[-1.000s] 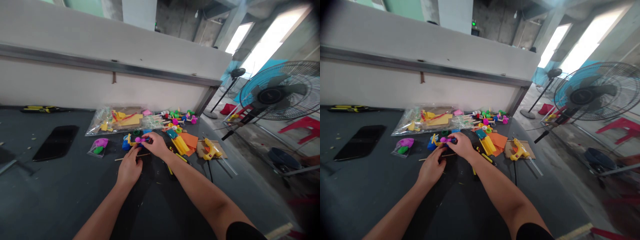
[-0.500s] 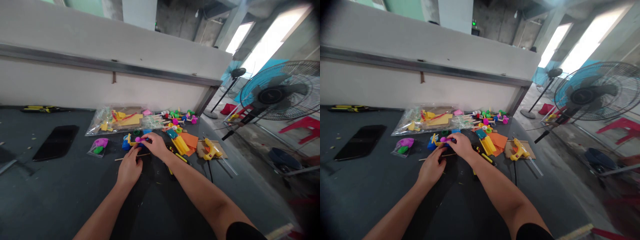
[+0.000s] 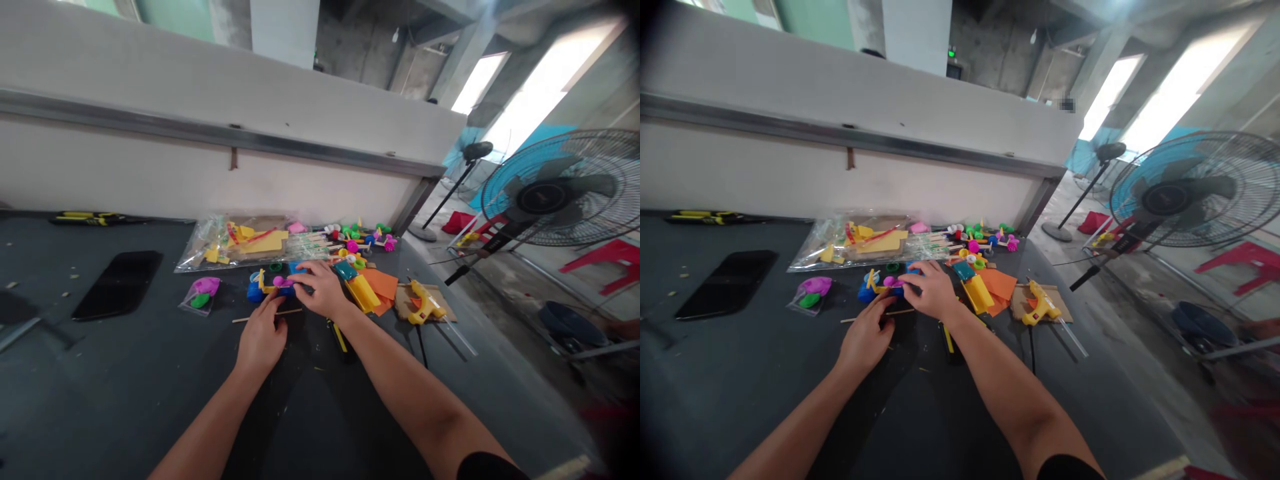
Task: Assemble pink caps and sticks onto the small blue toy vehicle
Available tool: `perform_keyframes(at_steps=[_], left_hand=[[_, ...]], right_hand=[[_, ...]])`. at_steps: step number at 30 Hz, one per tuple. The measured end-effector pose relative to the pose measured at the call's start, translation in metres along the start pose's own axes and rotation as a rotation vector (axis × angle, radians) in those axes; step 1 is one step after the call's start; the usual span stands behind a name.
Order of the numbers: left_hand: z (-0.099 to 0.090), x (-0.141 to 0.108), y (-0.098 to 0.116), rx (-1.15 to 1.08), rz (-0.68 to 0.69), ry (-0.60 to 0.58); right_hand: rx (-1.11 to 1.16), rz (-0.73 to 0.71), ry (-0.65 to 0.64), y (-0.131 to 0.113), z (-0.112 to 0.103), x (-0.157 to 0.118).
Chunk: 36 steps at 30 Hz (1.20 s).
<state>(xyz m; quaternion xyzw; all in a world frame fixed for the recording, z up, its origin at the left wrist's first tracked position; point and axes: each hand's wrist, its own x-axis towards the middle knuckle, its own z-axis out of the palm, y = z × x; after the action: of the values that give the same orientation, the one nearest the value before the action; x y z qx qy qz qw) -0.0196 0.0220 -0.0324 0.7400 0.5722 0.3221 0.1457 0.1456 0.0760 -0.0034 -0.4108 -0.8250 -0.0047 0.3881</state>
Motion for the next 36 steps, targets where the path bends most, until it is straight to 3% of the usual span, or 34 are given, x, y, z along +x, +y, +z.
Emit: perform_keyframes(at_steps=[11,22,36], left_hand=[[0.0,0.0,-0.001,-0.004,0.006,-0.01],[0.001,0.001,-0.002,0.008,0.011,-0.014],[0.0,0.0,-0.001,-0.023,0.002,-0.007]], right_hand=[[-0.036,-0.024,-0.127,0.002,0.003,-0.002],[0.007,-0.01,-0.065,0.0,0.003,-0.003],[0.096,0.026,-0.103,0.0,0.012,0.001]])
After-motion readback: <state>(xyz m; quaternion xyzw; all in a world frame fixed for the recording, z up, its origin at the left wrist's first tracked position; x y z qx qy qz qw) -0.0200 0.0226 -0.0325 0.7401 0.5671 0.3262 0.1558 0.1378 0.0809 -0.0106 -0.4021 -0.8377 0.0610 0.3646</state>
